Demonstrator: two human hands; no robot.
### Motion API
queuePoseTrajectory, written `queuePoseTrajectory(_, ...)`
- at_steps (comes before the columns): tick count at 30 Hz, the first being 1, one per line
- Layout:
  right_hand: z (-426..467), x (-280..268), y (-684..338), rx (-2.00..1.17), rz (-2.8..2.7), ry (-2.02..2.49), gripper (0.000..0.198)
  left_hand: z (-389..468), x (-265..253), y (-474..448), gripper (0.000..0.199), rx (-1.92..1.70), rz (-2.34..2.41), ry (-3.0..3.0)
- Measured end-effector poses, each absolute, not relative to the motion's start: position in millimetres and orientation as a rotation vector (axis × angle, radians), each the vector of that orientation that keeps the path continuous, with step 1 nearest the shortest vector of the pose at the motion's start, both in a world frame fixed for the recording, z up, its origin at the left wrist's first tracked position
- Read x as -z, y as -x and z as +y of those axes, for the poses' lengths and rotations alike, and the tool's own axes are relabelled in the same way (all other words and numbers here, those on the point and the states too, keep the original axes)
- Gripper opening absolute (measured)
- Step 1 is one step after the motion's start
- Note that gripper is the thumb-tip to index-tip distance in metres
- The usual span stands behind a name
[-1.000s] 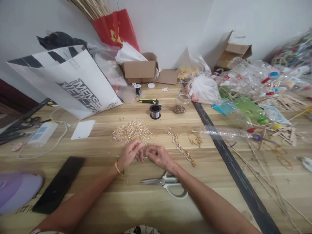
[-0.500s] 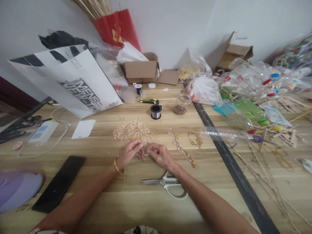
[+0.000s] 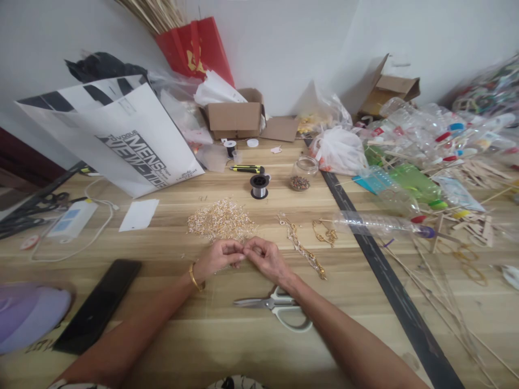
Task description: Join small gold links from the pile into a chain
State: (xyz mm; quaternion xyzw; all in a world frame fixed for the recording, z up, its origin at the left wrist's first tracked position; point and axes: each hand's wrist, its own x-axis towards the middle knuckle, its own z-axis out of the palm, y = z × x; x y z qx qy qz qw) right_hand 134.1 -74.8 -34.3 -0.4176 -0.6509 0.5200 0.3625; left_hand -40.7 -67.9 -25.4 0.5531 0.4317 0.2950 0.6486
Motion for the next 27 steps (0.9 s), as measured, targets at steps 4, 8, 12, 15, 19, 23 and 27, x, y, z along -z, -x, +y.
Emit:
queuePoseTrajectory(4,-75,34,-134,-1.363,-1.667,1.057,0.025,-68,28,42,0.025,-0.671,0.978,-1.298)
queuePoseTrajectory(8,-75,35,-134,-1.378,-1.643,1.055,0.025,-68,30,42,0.026,-0.684,0.974,-1.313)
queuePoseTrajectory(12,-74,38,-134,-1.394,-1.629,1.043,0.024,-68,29,41,0.026,-0.689,0.968,-1.317)
queuePoseTrajectory(15,-73,39,-134,-1.400,-1.624,1.040,0.024,-68,28,41,0.025,-0.692,0.971,-1.315)
queuePoseTrajectory(19,-74,37,-134,-1.386,-1.637,1.047,0.024,-68,25,41,0.023,-0.713,0.993,-1.304)
queuePoseTrajectory(23,-74,36,-134,-1.356,-1.634,1.074,0.023,-68,21,42,0.023,-0.688,0.974,-1.312)
queuePoseTrajectory(27,-74,38,-135,-1.309,-1.644,1.109,0.024,-68,18,44,0.024,-0.678,0.972,-1.294)
